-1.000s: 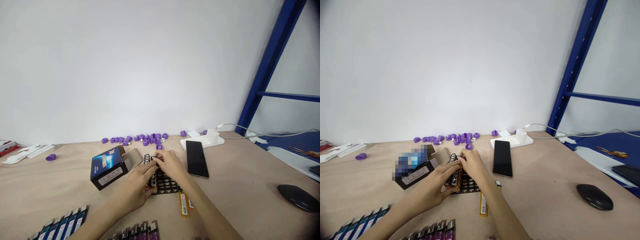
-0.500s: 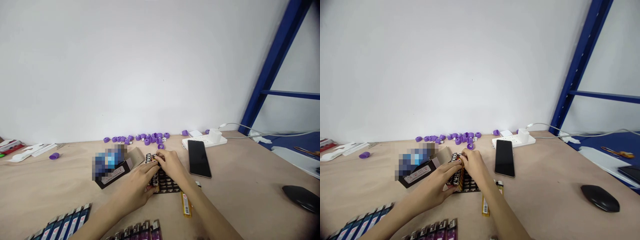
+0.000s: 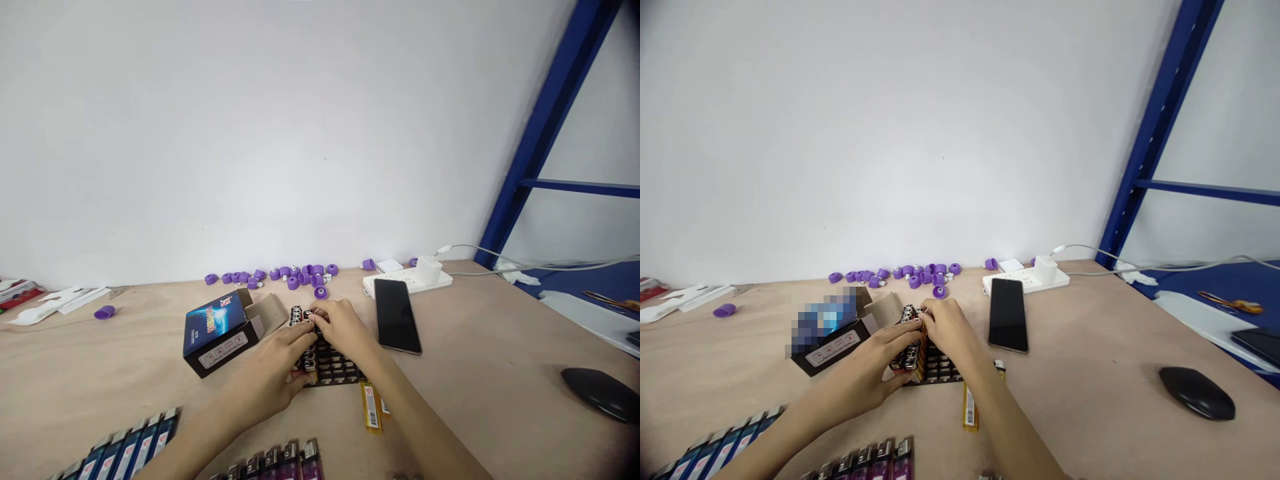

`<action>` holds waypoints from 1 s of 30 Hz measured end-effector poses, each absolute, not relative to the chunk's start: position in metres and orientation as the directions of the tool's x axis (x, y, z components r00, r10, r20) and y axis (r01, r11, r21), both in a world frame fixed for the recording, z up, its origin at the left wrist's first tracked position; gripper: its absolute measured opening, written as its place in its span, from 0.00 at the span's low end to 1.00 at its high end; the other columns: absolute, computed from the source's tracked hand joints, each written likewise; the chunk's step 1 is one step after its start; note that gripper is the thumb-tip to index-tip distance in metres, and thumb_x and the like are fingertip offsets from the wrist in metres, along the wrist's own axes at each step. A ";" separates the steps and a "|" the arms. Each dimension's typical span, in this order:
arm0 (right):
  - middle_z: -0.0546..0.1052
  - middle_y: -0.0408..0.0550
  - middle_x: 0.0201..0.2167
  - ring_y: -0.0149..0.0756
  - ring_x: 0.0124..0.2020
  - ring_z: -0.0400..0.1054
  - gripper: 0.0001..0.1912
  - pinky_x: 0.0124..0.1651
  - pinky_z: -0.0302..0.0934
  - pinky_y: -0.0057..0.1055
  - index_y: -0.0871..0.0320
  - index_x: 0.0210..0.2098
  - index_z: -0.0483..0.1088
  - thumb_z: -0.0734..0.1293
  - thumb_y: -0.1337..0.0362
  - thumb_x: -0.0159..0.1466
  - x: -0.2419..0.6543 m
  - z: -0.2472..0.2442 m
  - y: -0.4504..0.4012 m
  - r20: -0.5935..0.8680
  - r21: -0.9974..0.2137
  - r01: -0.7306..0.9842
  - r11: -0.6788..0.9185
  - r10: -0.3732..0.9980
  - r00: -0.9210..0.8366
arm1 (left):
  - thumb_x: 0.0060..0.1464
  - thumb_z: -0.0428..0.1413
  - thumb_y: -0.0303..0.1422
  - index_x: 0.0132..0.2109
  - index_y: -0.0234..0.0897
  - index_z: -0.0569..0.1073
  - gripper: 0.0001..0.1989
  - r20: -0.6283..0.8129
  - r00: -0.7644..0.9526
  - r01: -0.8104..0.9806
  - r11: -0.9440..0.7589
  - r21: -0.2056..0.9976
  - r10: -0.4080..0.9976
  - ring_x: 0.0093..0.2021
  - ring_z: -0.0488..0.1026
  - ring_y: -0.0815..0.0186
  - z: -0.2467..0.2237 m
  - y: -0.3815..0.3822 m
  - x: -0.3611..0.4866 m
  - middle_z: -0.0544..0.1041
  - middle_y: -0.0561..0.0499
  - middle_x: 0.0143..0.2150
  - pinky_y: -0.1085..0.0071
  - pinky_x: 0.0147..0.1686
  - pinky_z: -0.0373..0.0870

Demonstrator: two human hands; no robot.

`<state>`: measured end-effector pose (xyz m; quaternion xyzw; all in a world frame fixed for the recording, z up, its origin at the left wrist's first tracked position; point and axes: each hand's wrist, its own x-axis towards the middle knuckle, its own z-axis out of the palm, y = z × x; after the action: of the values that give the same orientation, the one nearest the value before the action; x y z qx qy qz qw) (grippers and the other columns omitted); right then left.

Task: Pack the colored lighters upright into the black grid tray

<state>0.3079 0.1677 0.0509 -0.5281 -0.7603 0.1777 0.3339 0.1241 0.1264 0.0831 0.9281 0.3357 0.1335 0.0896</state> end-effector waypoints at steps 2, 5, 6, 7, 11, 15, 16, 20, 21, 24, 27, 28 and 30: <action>0.79 0.48 0.30 0.36 0.32 0.72 0.10 0.34 0.57 0.28 0.57 0.32 0.74 0.62 0.71 0.66 0.309 0.054 0.166 0.306 -0.580 0.723 0.376 0.923 -0.234 | 0.53 0.59 0.23 0.60 0.40 0.65 0.29 0.194 0.738 0.599 -0.759 0.255 0.647 0.63 0.66 0.50 0.082 0.127 0.123 0.66 0.41 0.66 0.50 0.61 0.66; 0.78 0.50 0.28 0.37 0.30 0.71 0.12 0.31 0.54 0.29 0.57 0.30 0.73 0.60 0.71 0.66 0.309 0.061 0.162 0.271 -0.519 0.776 0.359 0.930 -0.249 | 0.53 0.59 0.23 0.60 0.41 0.65 0.28 0.199 0.735 0.601 -0.758 0.253 0.649 0.62 0.66 0.51 0.082 0.126 0.123 0.67 0.42 0.65 0.51 0.61 0.66; 0.78 0.51 0.28 0.38 0.30 0.72 0.12 0.30 0.53 0.29 0.57 0.30 0.72 0.60 0.71 0.66 0.308 0.062 0.161 0.256 -0.501 0.791 0.351 0.933 -0.252 | 0.53 0.59 0.23 0.59 0.41 0.65 0.27 0.195 0.737 0.601 -0.759 0.252 0.648 0.62 0.67 0.51 0.083 0.126 0.123 0.67 0.42 0.65 0.51 0.60 0.66; 0.78 0.52 0.28 0.39 0.30 0.72 0.11 0.30 0.53 0.29 0.58 0.31 0.72 0.60 0.71 0.66 0.306 0.064 0.159 0.240 -0.483 0.805 0.344 0.936 -0.256 | 0.53 0.59 0.23 0.59 0.41 0.66 0.26 0.190 0.739 0.600 -0.759 0.252 0.647 0.62 0.67 0.51 0.084 0.126 0.123 0.67 0.42 0.64 0.52 0.60 0.67; 0.79 0.52 0.30 0.39 0.31 0.74 0.12 0.29 0.54 0.28 0.58 0.38 0.73 0.61 0.76 0.63 0.298 0.064 0.155 0.191 -0.447 0.828 0.339 0.940 -0.282 | 0.53 0.59 0.23 0.57 0.40 0.67 0.25 0.195 0.742 0.596 -0.764 0.247 0.642 0.62 0.67 0.51 0.086 0.124 0.124 0.67 0.42 0.64 0.51 0.60 0.67; 0.81 0.51 0.34 0.39 0.36 0.76 0.15 0.33 0.59 0.27 0.57 0.43 0.75 0.59 0.75 0.65 0.302 0.063 0.159 0.202 -0.474 0.798 0.373 0.928 -0.314 | 0.54 0.59 0.24 0.59 0.40 0.66 0.25 0.201 0.745 0.592 -0.769 0.243 0.636 0.62 0.66 0.51 0.086 0.125 0.122 0.67 0.42 0.65 0.52 0.60 0.67; 0.81 0.52 0.36 0.40 0.38 0.76 0.16 0.35 0.60 0.28 0.57 0.45 0.75 0.58 0.74 0.66 0.306 0.066 0.160 0.217 -0.482 0.792 0.374 0.927 -0.306 | 0.55 0.59 0.25 0.59 0.40 0.66 0.25 0.198 0.744 0.594 -0.767 0.240 0.638 0.63 0.66 0.52 0.085 0.125 0.122 0.67 0.42 0.65 0.52 0.60 0.67; 0.79 0.55 0.47 0.43 0.47 0.74 0.17 0.46 0.63 0.34 0.57 0.53 0.73 0.58 0.69 0.70 0.330 0.098 0.156 0.311 -0.505 0.782 0.365 0.922 -0.229 | 0.54 0.59 0.25 0.59 0.39 0.66 0.25 0.190 0.735 0.608 -0.757 0.238 0.651 0.63 0.66 0.51 0.080 0.128 0.119 0.66 0.40 0.66 0.51 0.61 0.66; 0.79 0.54 0.47 0.43 0.48 0.73 0.17 0.48 0.62 0.34 0.57 0.52 0.73 0.58 0.69 0.70 0.338 0.111 0.152 0.336 -0.505 0.782 0.366 0.918 -0.212 | 0.54 0.59 0.26 0.60 0.39 0.66 0.26 0.192 0.736 0.606 -0.758 0.243 0.650 0.63 0.66 0.51 0.079 0.128 0.118 0.66 0.40 0.66 0.51 0.61 0.66; 0.81 0.48 0.41 0.41 0.43 0.74 0.15 0.47 0.63 0.35 0.54 0.50 0.74 0.60 0.67 0.69 0.358 0.145 0.128 0.381 -0.508 0.796 0.329 0.915 -0.135 | 0.56 0.59 0.28 0.60 0.39 0.66 0.25 0.204 0.739 0.591 -0.763 0.260 0.642 0.63 0.66 0.50 0.080 0.127 0.115 0.66 0.39 0.66 0.49 0.60 0.66; 0.81 0.46 0.40 0.42 0.41 0.75 0.17 0.44 0.65 0.36 0.50 0.54 0.71 0.63 0.63 0.67 0.373 0.147 0.098 0.290 -0.540 0.798 0.268 0.949 -0.123 | 0.58 0.57 0.30 0.61 0.39 0.64 0.24 0.246 0.725 0.591 -0.764 0.259 0.644 0.63 0.65 0.47 0.087 0.121 0.112 0.65 0.38 0.66 0.46 0.58 0.67; 0.80 0.47 0.44 0.44 0.45 0.74 0.20 0.46 0.66 0.38 0.49 0.57 0.69 0.64 0.63 0.65 0.376 0.139 0.089 0.215 -0.538 0.805 0.251 0.964 -0.157 | 0.59 0.56 0.31 0.62 0.40 0.64 0.24 0.269 0.716 0.591 -0.765 0.257 0.644 0.63 0.65 0.47 0.091 0.118 0.111 0.65 0.39 0.66 0.46 0.58 0.67; 0.74 0.50 0.57 0.48 0.57 0.67 0.31 0.57 0.61 0.45 0.48 0.63 0.63 0.69 0.64 0.60 0.382 0.112 0.073 0.057 -0.533 0.819 0.211 0.975 -0.214 | 0.60 0.55 0.32 0.63 0.42 0.62 0.25 0.319 0.702 0.583 -0.772 0.254 0.636 0.63 0.65 0.48 0.099 0.112 0.109 0.65 0.41 0.65 0.47 0.58 0.68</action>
<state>0.3820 0.0729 0.1122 -0.5955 -0.7533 0.1994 0.1953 0.1085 0.1117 0.0994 0.9202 0.3313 0.1976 0.0667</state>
